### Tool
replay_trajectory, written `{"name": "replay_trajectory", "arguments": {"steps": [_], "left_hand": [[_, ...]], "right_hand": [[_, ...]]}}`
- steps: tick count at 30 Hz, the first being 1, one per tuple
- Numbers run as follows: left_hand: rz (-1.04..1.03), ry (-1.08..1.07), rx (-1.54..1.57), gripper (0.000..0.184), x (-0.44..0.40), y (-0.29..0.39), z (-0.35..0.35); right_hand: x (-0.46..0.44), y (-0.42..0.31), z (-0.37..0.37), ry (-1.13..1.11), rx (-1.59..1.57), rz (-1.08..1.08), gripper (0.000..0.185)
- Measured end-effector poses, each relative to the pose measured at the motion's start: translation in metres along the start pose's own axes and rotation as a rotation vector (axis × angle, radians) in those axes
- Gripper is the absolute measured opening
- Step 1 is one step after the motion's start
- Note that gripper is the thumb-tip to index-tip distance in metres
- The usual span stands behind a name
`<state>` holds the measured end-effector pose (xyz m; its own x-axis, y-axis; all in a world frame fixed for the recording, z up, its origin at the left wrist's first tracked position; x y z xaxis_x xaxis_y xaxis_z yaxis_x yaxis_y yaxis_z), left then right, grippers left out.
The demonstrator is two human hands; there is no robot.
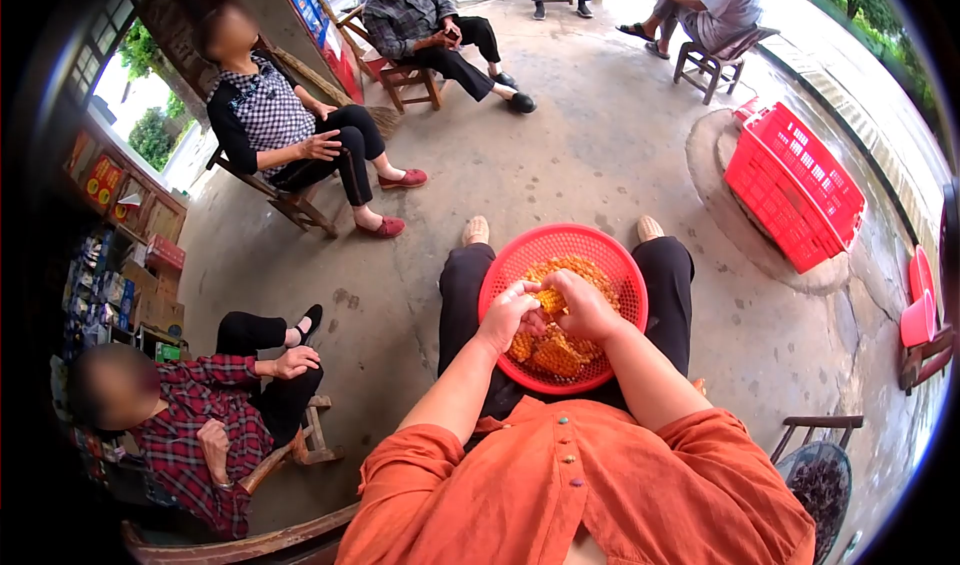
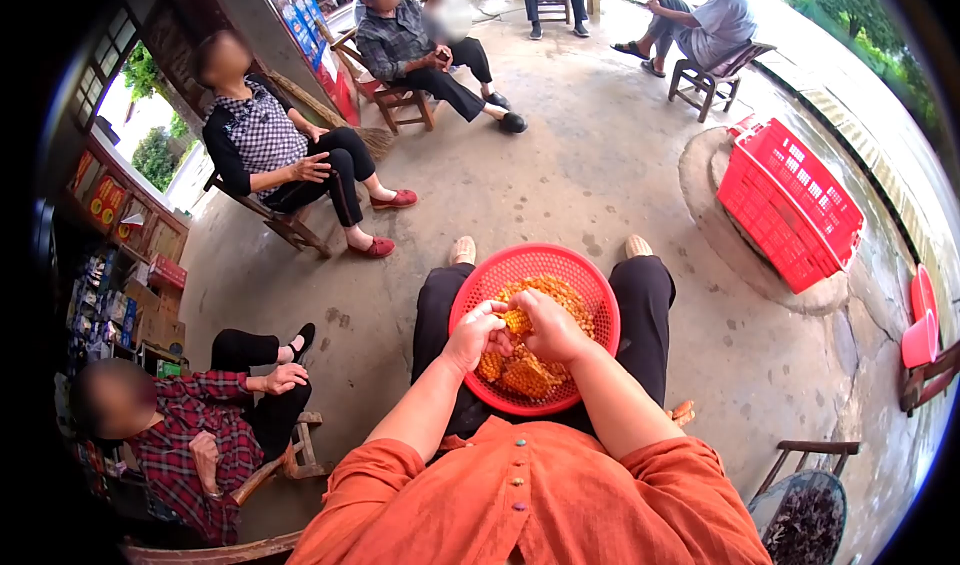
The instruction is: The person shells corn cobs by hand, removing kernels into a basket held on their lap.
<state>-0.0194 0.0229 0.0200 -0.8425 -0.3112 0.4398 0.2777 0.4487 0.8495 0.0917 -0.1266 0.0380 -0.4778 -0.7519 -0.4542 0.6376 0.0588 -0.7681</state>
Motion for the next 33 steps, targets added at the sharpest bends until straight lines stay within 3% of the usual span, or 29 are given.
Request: {"name": "replay_trajectory", "arguments": {"steps": [7,14,25,33], "left_hand": [[0.018,-0.054,0.021,0.028,0.000,-0.001,0.002],[0.106,-0.096,-0.030,0.035,0.004,0.006,0.001],[0.011,-0.018,-0.154,0.034,-0.007,-0.009,-0.003],[0.032,0.044,-0.120,0.041,-0.001,-0.003,-0.005]], "right_hand": [[-0.002,-0.005,-0.001,-0.032,0.055,0.017,0.050],[-0.002,-0.019,0.002,-0.053,0.123,0.018,0.050],[0.000,-0.004,-0.005,-0.035,0.165,0.153,0.049],[0.003,-0.007,-0.005,-0.023,0.135,0.025,0.050]]}}
Point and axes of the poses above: each hand's wrist, its own x-axis away from the middle knuckle, its own z-axis out of the back of the hand, y = z × x, the point moved 1 cm from there along -x, towards the middle knuckle, and after that the axes turned 7 degrees about y, right-handed, at the moved point
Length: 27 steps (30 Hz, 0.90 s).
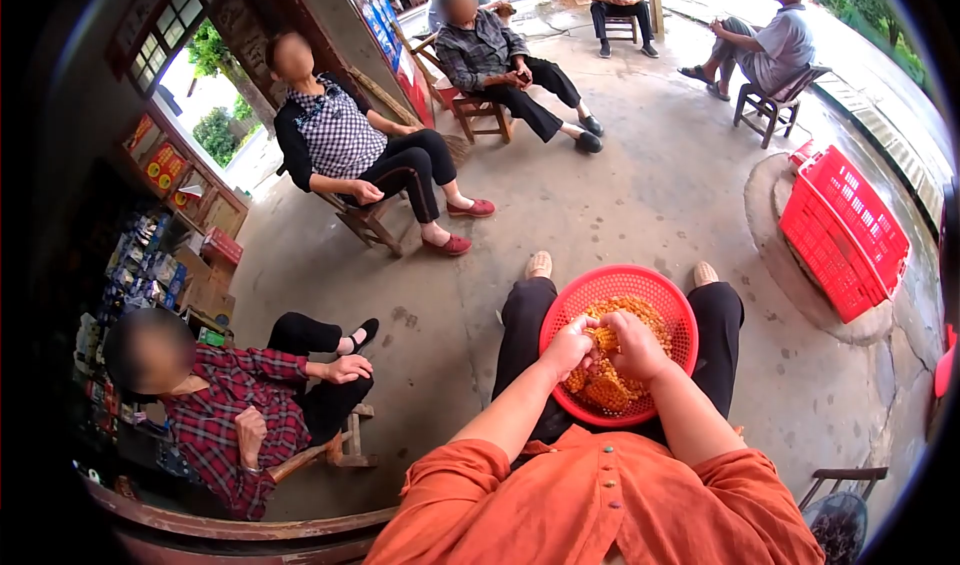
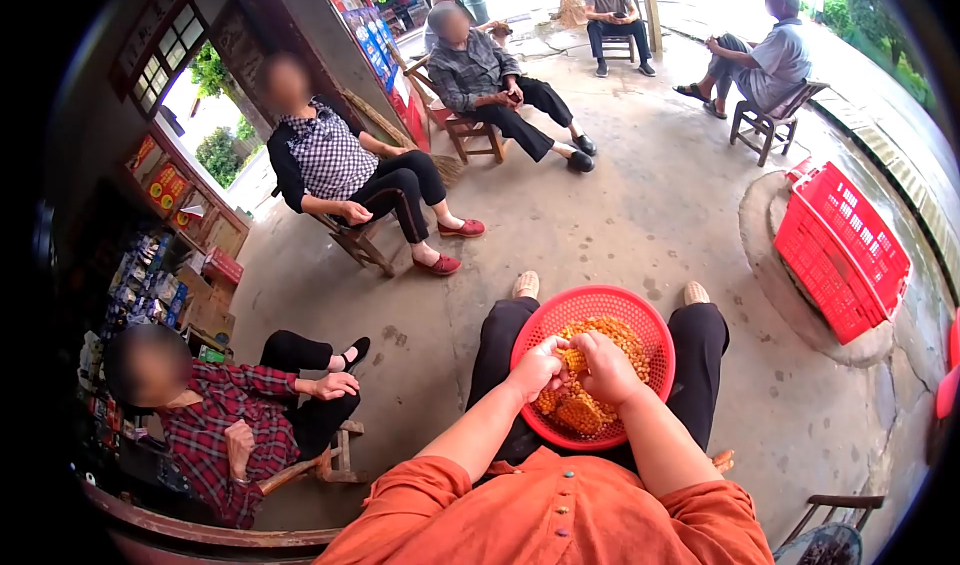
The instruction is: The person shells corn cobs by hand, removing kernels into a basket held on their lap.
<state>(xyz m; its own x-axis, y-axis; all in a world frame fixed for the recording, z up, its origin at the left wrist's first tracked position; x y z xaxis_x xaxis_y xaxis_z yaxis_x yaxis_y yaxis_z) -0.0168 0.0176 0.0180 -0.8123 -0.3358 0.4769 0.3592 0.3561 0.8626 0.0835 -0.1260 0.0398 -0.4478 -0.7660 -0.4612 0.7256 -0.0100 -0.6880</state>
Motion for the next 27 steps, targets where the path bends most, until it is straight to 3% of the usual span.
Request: {"name": "replay_trajectory", "arguments": {"steps": [5,11,24,27], "left_hand": [[0.073,-0.019,0.191,0.027,0.003,0.007,0.002],[-0.008,-0.126,0.113,0.026,0.001,-0.001,0.009],[-0.129,-0.057,0.185,0.024,0.001,-0.003,0.006],[-0.137,-0.042,0.154,0.024,-0.001,-0.004,0.006]], "right_hand": [[-0.001,-0.002,0.002,0.004,-0.015,-0.038,0.047],[0.001,0.006,-0.001,-0.002,-0.133,-0.117,0.049],[0.005,0.026,-0.007,-0.068,-0.371,-0.354,0.053],[0.005,0.024,-0.006,-0.067,-0.317,-0.297,0.052]]}}
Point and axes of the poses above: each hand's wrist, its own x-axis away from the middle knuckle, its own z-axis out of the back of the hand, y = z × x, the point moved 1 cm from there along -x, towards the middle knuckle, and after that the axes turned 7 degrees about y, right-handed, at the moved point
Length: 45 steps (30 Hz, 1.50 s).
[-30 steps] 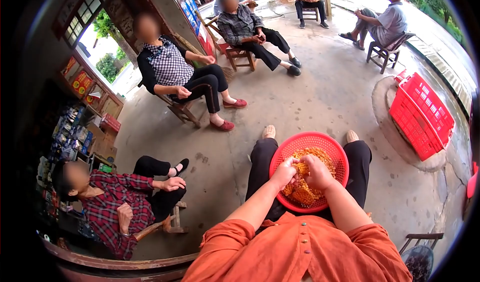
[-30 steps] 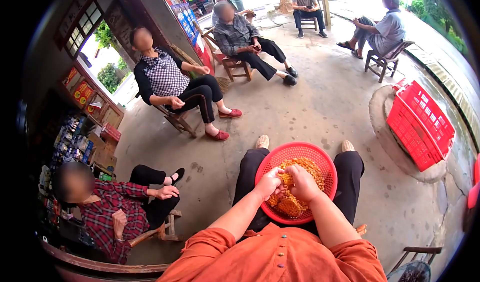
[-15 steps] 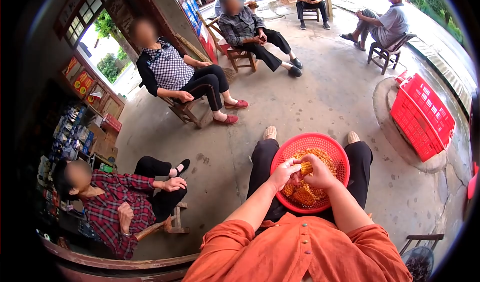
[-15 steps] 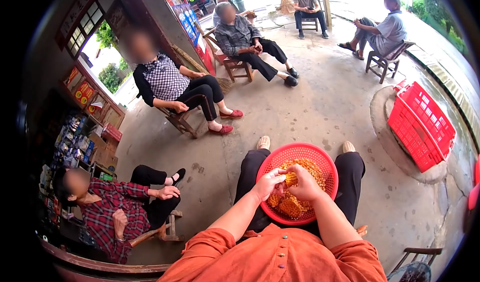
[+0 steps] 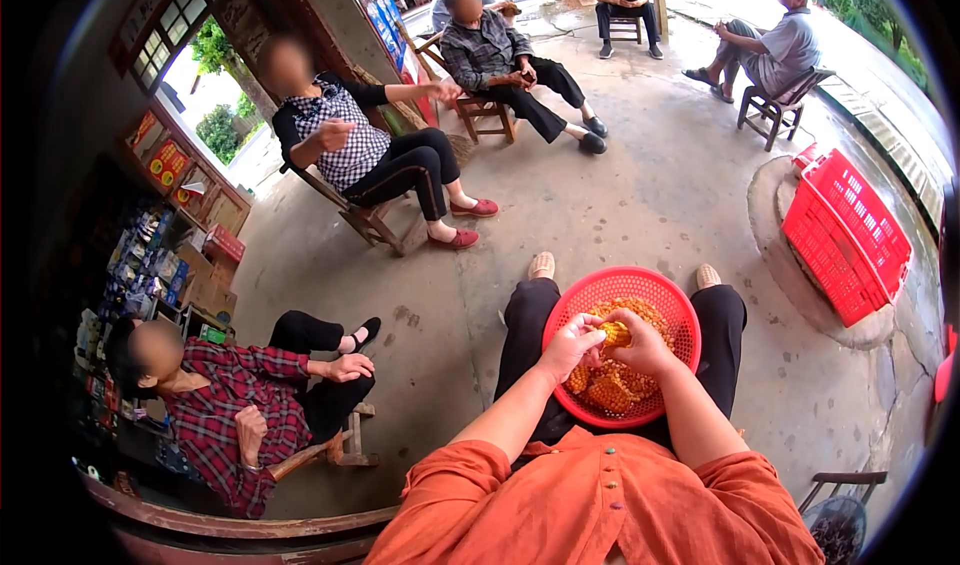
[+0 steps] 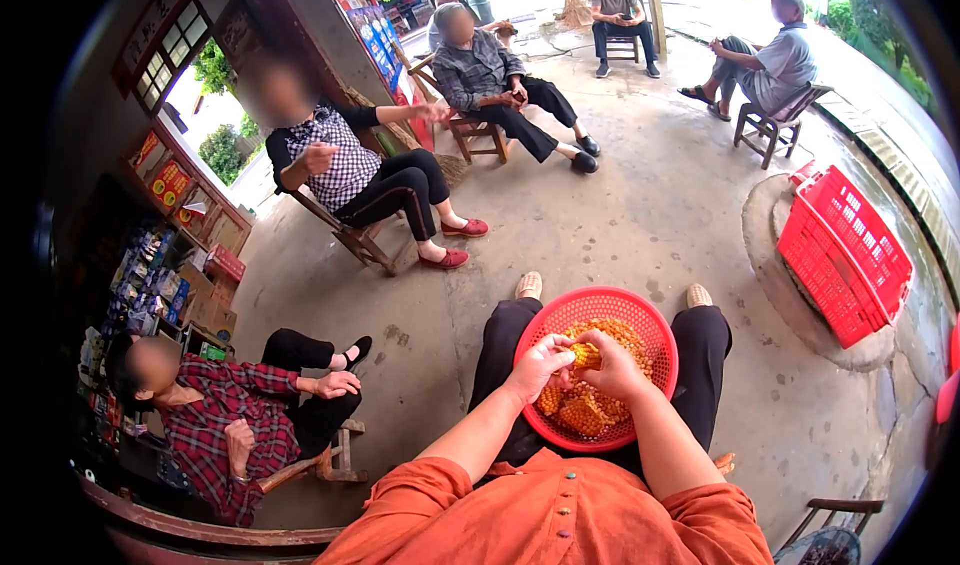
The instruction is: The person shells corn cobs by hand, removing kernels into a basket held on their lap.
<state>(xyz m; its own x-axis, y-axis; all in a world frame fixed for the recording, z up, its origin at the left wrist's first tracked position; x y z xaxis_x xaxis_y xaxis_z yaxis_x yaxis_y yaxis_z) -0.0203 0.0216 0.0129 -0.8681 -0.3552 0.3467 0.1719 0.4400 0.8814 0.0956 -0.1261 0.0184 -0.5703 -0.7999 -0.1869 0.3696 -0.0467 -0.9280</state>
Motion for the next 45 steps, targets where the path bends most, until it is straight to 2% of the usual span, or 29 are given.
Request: {"name": "replay_trajectory", "arguments": {"steps": [9,19,22,25,28,33,45], "left_hand": [[0.038,-0.008,-0.036,0.028,0.002,0.004,-0.001],[-0.028,0.009,-0.041,0.029,-0.002,-0.003,0.000],[-0.090,-0.029,0.004,0.025,0.004,0.001,-0.004],[-0.058,0.000,0.021,0.024,0.007,0.004,-0.008],[-0.028,-0.010,0.031,0.024,0.009,0.008,-0.009],[-0.072,-0.039,0.029,0.023,0.008,0.005,-0.009],[-0.177,-0.018,-0.135,0.024,0.007,0.002,-0.015]], "right_hand": [[0.000,-0.018,0.002,0.055,0.120,0.192,0.047],[-0.003,-0.006,-0.003,0.069,0.209,0.182,0.048],[-0.002,0.004,-0.006,0.085,0.110,0.004,0.047],[-0.001,0.012,-0.006,0.065,0.130,0.076,0.051],[-0.001,0.006,-0.004,0.050,0.119,0.033,0.050],[-0.001,-0.001,0.000,0.021,0.027,-0.038,0.047],[-0.001,0.002,0.003,0.007,0.124,0.024,0.048]]}}
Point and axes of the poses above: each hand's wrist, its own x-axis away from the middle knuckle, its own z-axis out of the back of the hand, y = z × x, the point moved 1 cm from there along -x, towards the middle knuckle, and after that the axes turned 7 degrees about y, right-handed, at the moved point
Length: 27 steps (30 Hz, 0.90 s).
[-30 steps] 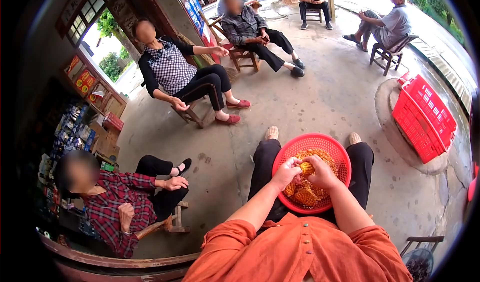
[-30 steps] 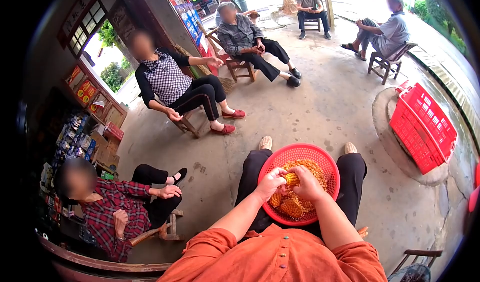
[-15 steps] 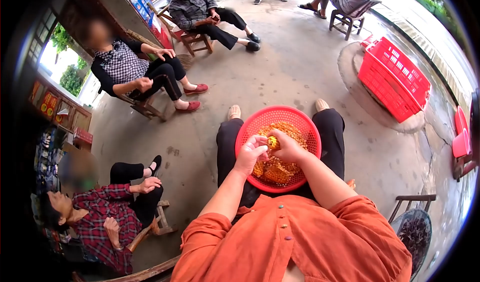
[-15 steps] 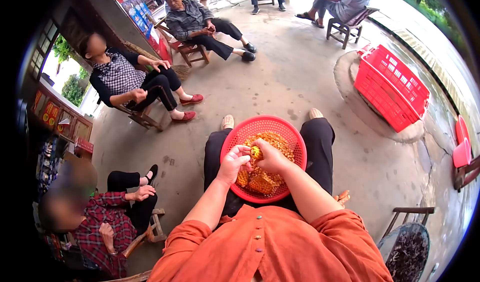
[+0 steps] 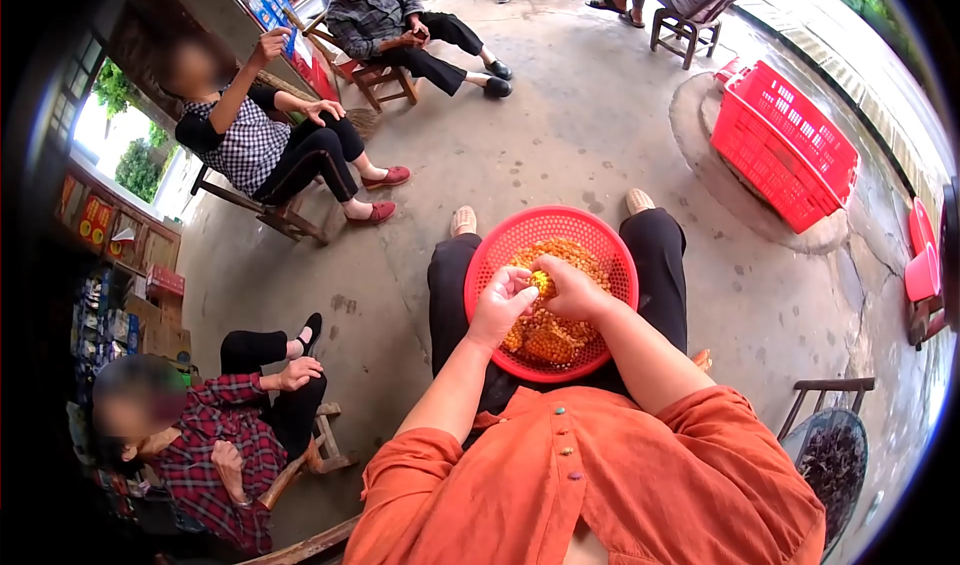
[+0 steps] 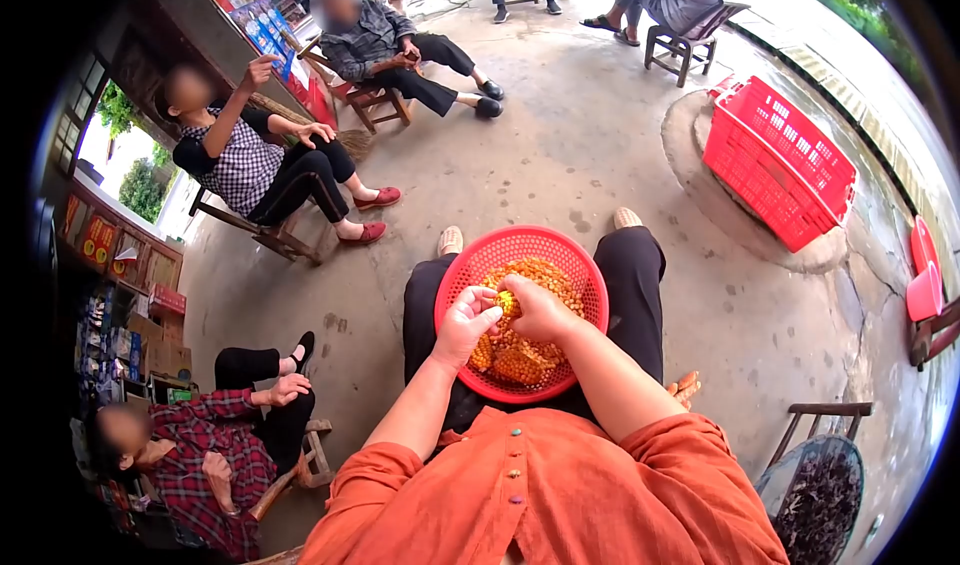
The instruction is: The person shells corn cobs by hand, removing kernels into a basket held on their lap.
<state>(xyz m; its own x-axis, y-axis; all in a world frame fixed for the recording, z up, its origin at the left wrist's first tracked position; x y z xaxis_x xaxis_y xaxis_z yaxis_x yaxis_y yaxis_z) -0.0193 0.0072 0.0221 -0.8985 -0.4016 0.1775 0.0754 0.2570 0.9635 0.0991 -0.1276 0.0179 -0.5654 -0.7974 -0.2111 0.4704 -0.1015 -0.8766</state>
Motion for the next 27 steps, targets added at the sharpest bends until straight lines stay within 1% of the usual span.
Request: {"name": "replay_trajectory", "arguments": {"steps": [1,8,10,17,19,24,25,26,27], "left_hand": [[-0.015,0.007,-0.045,0.025,0.000,-0.001,0.000],[-0.092,0.011,-0.082,0.024,-0.002,-0.006,0.000],[-0.137,0.002,-0.162,0.025,-0.002,-0.006,0.001],[-0.151,0.004,-0.222,0.025,-0.005,-0.015,0.008],[-0.190,0.021,-0.346,0.024,-0.005,-0.016,0.009],[-0.241,0.045,-0.422,0.020,-0.003,-0.015,0.006],[-0.219,0.035,-0.421,0.020,-0.002,-0.010,0.004],[-0.249,0.035,-0.461,0.021,-0.005,-0.019,0.009],[-0.222,-0.015,-0.498,0.025,-0.004,-0.016,0.009]], "right_hand": [[0.000,0.000,0.000,-0.007,0.024,0.011,0.049],[0.002,-0.002,0.000,-0.018,0.069,0.034,0.051],[0.002,0.001,-0.001,-0.011,0.104,0.092,0.051],[0.004,-0.002,0.001,-0.051,0.156,0.118,0.047],[0.004,-0.003,0.001,-0.068,0.190,0.136,0.047],[0.008,-0.004,0.002,-0.087,0.206,0.118,0.047],[0.006,-0.002,0.001,-0.098,0.218,0.122,0.047],[0.005,0.003,-0.001,-0.098,0.231,0.144,0.045],[0.005,-0.002,0.000,-0.097,0.218,0.162,0.045]]}}
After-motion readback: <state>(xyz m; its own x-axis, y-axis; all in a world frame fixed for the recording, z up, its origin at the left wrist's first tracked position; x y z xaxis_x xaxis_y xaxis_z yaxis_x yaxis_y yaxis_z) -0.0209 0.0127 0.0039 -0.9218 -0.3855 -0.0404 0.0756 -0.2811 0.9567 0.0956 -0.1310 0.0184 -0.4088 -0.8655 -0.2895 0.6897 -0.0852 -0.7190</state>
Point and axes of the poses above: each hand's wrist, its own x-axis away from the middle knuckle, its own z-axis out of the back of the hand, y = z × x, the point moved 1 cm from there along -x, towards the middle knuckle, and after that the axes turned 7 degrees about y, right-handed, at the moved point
